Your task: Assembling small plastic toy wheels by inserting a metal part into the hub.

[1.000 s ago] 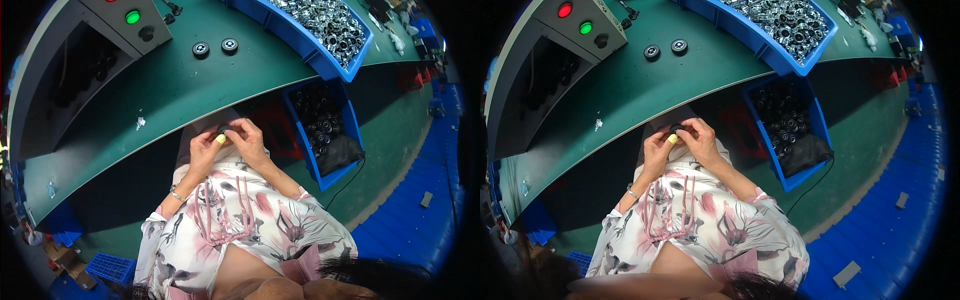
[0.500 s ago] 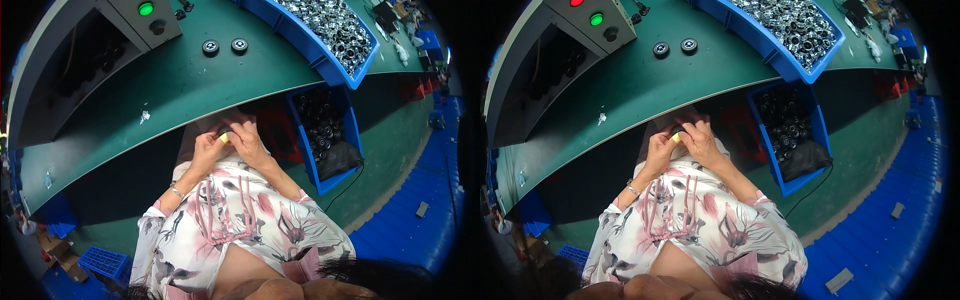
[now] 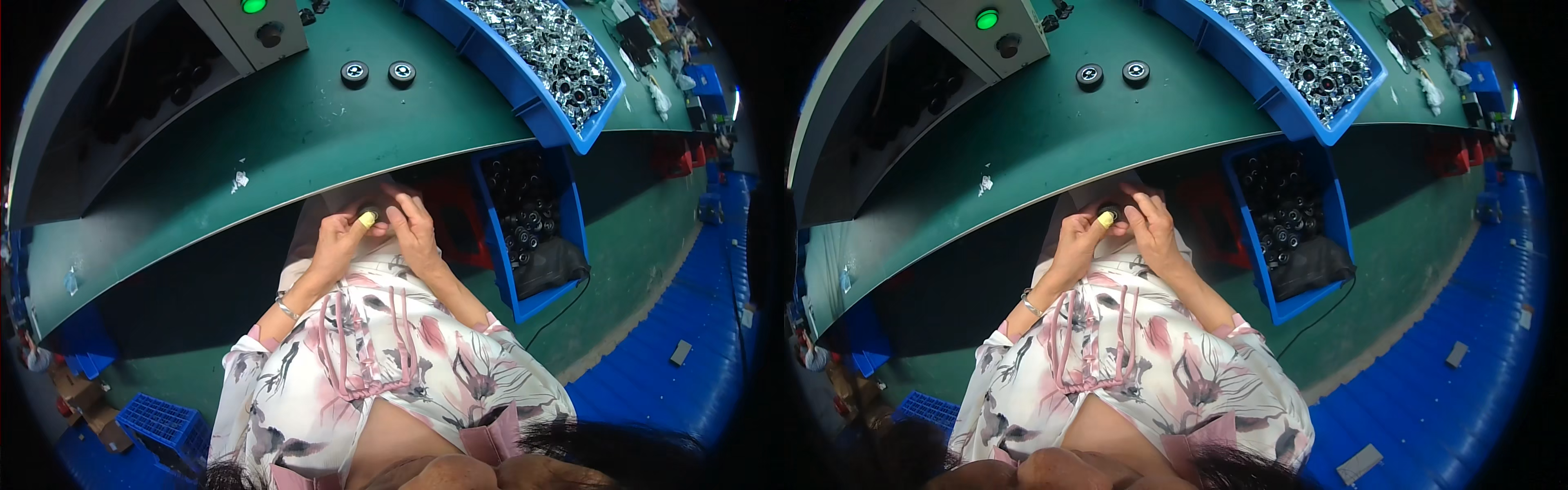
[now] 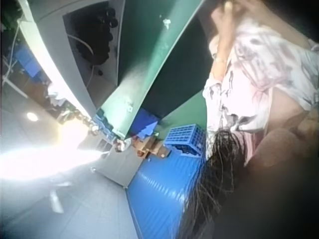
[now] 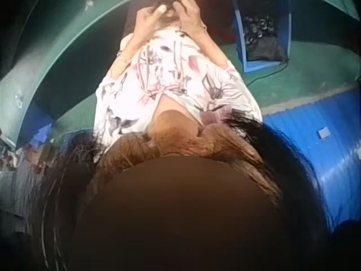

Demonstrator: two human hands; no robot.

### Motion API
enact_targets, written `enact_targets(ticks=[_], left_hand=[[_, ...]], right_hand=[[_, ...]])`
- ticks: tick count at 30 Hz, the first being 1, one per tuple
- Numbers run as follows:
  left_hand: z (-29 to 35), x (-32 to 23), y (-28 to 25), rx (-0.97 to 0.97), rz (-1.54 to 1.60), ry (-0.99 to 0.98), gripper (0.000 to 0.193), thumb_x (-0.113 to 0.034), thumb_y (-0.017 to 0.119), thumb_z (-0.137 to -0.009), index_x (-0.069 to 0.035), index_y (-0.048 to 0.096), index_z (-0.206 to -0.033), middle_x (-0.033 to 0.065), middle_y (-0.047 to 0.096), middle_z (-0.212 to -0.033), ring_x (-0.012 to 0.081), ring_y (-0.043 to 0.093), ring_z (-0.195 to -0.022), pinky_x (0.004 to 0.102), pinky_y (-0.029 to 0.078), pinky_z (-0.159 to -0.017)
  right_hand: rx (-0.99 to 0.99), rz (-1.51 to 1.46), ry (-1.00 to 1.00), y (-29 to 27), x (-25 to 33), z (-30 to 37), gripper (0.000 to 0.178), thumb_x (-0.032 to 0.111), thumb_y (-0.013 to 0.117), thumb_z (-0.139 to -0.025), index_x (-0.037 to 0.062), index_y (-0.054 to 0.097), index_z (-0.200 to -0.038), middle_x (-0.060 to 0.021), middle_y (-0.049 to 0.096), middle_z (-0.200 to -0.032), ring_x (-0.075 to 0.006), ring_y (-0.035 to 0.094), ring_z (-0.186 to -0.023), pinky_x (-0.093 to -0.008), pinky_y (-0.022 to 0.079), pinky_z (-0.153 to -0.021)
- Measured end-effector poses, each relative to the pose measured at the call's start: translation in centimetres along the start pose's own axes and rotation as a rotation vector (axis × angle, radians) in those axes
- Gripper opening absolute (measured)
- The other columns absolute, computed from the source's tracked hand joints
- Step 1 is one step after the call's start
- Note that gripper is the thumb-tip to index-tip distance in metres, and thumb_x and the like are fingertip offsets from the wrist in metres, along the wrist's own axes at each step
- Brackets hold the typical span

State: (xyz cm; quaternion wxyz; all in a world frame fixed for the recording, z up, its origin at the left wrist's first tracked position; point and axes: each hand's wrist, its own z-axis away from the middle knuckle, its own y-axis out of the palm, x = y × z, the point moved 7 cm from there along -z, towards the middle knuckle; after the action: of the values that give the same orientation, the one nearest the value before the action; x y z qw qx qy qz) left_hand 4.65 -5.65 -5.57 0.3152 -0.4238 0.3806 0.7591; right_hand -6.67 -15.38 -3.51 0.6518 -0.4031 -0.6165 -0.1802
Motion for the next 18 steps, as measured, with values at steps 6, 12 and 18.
enact_targets(ticks=[6,12,18], left_hand=[[0.7,-0.3,0.7,0.137,0.481,-0.152,0.032,-0.018,0.051,-0.107,0.009,0.062,-0.120,0.0175,0.070,-0.114,0.0214,0.071,-0.100,0.0334,0.058,-0.093],[1.1,0.9,0.7,0.077,0.473,-0.294,0.036,-0.022,0.048,-0.108,0.010,0.062,-0.117,0.0189,0.070,-0.110,0.0264,0.071,-0.101,0.0385,0.058,-0.094],[1.4,0.4,1.8,0.167,0.710,-0.355,0.032,-0.020,0.051,-0.107,0.008,0.061,-0.118,0.0184,0.068,-0.113,0.0299,0.070,-0.105,0.0427,0.056,-0.101]], right_hand=[[0.168,-0.032,0.014,0.3,0.9,0.2,0.047,0.009,0.077,-0.084,0.0026,0.065,-0.129,-0.0094,0.057,-0.104,-0.0184,0.061,-0.093,-0.0313,0.052,-0.080],[0.145,0.205,-0.309,0.2,2.8,0.0,0.058,0.016,0.087,-0.070,0.0008,0.067,-0.121,-0.0125,0.058,-0.101,-0.0273,0.059,-0.088,-0.0369,0.051,-0.073],[0.052,0.127,-0.394,-0.2,3.5,-0.3,0.050,0.015,0.086,-0.071,-0.0017,0.069,-0.114,-0.0132,0.065,-0.098,-0.0291,0.062,-0.088,-0.0375,0.051,-0.074]])
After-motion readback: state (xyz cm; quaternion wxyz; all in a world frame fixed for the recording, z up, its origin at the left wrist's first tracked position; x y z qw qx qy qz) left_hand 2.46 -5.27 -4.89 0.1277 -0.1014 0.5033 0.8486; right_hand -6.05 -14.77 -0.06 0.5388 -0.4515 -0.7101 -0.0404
